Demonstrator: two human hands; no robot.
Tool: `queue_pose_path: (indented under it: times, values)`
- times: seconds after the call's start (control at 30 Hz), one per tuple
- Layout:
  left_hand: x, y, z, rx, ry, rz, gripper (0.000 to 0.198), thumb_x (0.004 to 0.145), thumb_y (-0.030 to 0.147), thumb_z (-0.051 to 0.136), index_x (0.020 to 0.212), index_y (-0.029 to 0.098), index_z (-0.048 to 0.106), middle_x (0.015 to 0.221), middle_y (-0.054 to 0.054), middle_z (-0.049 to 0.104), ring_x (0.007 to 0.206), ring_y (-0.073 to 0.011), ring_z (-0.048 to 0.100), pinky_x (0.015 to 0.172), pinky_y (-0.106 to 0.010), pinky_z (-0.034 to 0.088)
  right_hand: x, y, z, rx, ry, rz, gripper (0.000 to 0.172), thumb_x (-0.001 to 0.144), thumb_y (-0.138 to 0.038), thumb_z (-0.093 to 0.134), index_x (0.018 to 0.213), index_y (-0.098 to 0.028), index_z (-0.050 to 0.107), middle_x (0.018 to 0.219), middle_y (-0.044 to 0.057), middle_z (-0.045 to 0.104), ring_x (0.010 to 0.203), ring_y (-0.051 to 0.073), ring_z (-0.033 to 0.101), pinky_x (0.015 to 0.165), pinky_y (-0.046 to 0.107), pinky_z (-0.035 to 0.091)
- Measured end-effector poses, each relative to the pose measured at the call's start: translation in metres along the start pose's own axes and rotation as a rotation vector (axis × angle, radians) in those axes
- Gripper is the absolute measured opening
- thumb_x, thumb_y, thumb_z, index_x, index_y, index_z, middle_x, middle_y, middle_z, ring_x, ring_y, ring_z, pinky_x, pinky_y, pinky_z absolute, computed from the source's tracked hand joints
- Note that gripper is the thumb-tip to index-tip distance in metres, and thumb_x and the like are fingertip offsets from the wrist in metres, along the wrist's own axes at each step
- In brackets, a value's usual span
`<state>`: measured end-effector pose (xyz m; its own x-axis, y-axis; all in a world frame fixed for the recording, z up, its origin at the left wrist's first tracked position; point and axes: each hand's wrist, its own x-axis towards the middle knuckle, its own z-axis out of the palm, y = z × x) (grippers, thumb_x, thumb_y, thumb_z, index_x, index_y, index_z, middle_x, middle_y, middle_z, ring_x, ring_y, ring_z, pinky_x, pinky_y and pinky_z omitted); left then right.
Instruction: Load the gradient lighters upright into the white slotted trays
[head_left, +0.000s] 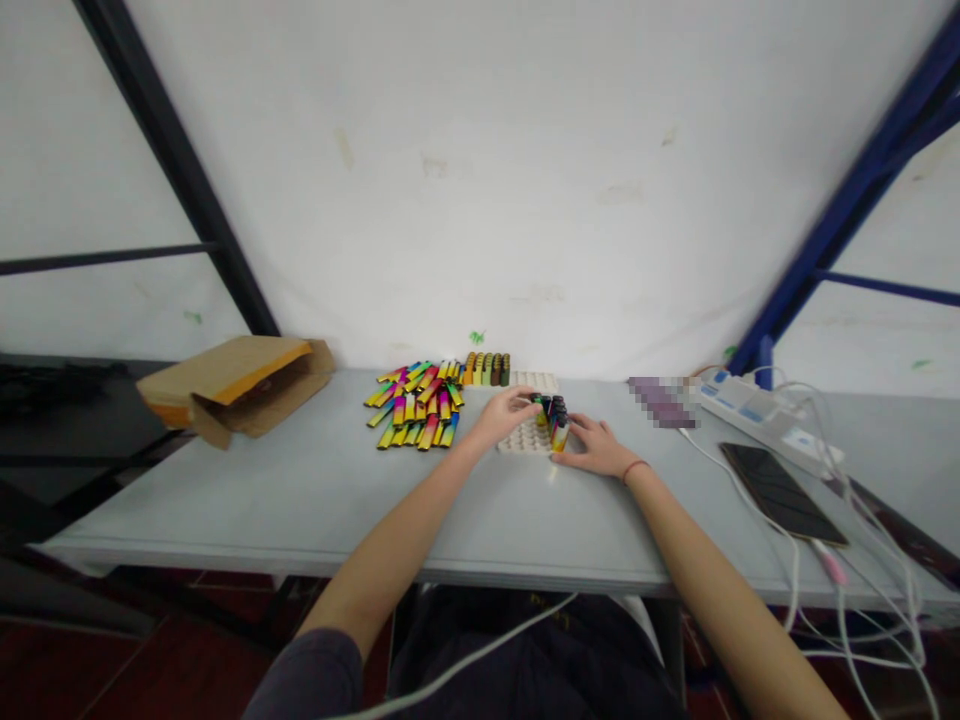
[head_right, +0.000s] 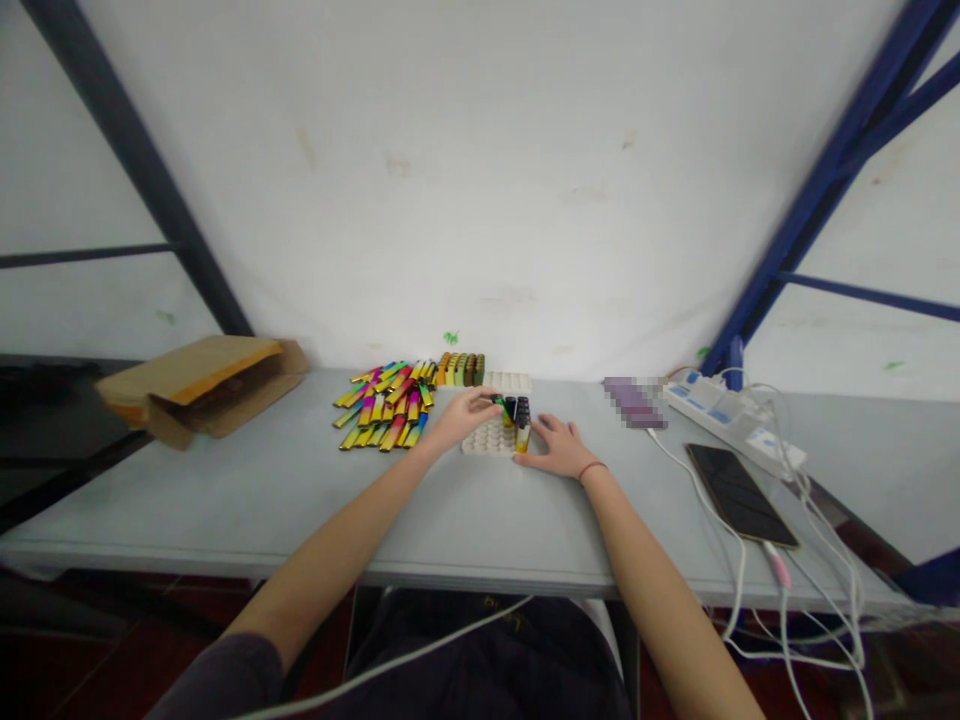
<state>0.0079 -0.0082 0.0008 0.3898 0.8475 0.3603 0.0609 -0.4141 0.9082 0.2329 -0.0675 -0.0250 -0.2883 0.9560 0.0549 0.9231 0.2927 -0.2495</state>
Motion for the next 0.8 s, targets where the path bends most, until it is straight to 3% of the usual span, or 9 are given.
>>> queue_pose_path:
  times: [0.17,0.43,0.7,0.8]
  values:
    - [-0.006,-0.001,0.009,0.104,-0.041,0.014,0.029,0.080,0.028,0.072,0.105,0.015,0.070,0.102,-0.008,0.076,0.090,-0.0198,0.072,0.087,-0.032,0.057,0.000,0.001,0.001,-0.006,0.002,0.006,0.074,0.084,-0.070,0.059,0.138,-0.020,0.056,0.157,0.020,0.039,0.146,0.035,0.036,0.118,0.058,0.024]
    - [-0.009,-0.004,0.007,0.302,-0.001,0.084,0.028,0.083,0.026,0.069,0.109,0.021,0.062,0.102,-0.004,0.072,0.087,-0.0163,0.070,0.082,-0.029,0.056,0.000,0.000,0.000,-0.002,0.000,0.008,0.071,0.084,-0.069,0.059,0.136,-0.021,0.057,0.157,0.020,0.039,0.145,0.035,0.037,0.118,0.059,0.022]
    - [-0.011,0.007,0.001,0.513,-0.070,0.288,0.025,0.090,0.026,0.059,0.113,0.021,0.069,0.115,-0.009,0.066,0.111,-0.0222,0.060,0.104,-0.036,0.045,0.000,0.003,0.002,-0.009,0.004,0.005,0.072,0.084,-0.070,0.059,0.136,-0.020,0.057,0.156,0.020,0.040,0.146,0.035,0.035,0.118,0.057,0.024]
    - [-0.012,0.016,-0.002,0.633,-0.009,0.241,0.027,0.093,0.032,0.057,0.115,0.023,0.069,0.114,-0.009,0.067,0.111,-0.0245,0.059,0.104,-0.038,0.042,0.000,0.003,0.001,-0.004,0.002,0.006,0.073,0.084,-0.070,0.059,0.137,-0.020,0.057,0.156,0.020,0.040,0.145,0.035,0.036,0.118,0.058,0.023]
